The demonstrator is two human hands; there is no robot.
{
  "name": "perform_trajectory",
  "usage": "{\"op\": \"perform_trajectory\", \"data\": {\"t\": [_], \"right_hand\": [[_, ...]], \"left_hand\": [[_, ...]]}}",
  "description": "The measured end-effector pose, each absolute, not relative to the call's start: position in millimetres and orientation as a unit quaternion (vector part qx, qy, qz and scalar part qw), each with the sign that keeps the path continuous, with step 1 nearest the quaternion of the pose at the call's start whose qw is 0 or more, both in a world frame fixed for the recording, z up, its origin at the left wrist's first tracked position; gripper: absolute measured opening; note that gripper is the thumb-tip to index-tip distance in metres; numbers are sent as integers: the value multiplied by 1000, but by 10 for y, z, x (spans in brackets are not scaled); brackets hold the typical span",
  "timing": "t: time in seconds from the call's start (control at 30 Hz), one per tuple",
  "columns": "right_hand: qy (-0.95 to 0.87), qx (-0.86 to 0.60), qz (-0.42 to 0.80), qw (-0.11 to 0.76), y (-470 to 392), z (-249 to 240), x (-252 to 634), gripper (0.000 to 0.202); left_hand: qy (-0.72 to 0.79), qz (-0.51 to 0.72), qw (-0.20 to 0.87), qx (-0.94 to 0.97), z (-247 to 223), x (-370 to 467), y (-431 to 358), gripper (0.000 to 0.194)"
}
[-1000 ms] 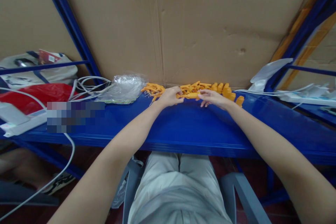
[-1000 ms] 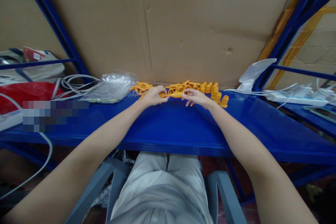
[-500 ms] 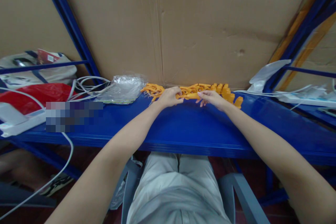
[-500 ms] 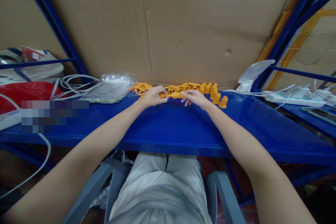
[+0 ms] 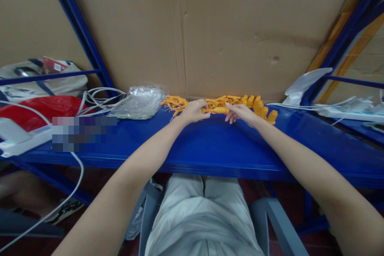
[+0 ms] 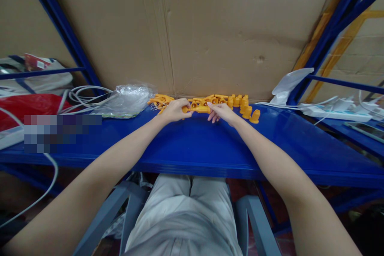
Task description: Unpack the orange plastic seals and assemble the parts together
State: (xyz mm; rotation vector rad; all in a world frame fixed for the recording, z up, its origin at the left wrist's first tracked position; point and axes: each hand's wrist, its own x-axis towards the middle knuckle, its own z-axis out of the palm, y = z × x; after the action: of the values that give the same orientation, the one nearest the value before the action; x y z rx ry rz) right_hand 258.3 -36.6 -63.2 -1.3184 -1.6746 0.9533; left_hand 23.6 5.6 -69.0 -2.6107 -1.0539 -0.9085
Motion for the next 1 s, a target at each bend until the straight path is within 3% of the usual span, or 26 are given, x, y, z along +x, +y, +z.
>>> {"op": "perform_trajectory", "data": {"t": [0.43,0.67,0.83,0.9,1.0], "right_hand": [[-651,-540,372,383,-427,-590,2535,56],[-657,-511,391,393,-401,-598,2590,29],[-677,-481,378,408,-311,-618,2591,33],[-685,-473,348,431,-247,-594,2586,36],[-704,-484,252,455,-123,-507,2595,40]], "left_hand": [[-348,-315,93,-878,-702,237,78,12],[-351,-332,89,-871,-727,211,149,11],[-363,-331,83,-867,-715,174,152,11],[-355,-350,80,-863,-701,161,142,17],[-354,-399,79,-842,-684,139,137,42]]}}
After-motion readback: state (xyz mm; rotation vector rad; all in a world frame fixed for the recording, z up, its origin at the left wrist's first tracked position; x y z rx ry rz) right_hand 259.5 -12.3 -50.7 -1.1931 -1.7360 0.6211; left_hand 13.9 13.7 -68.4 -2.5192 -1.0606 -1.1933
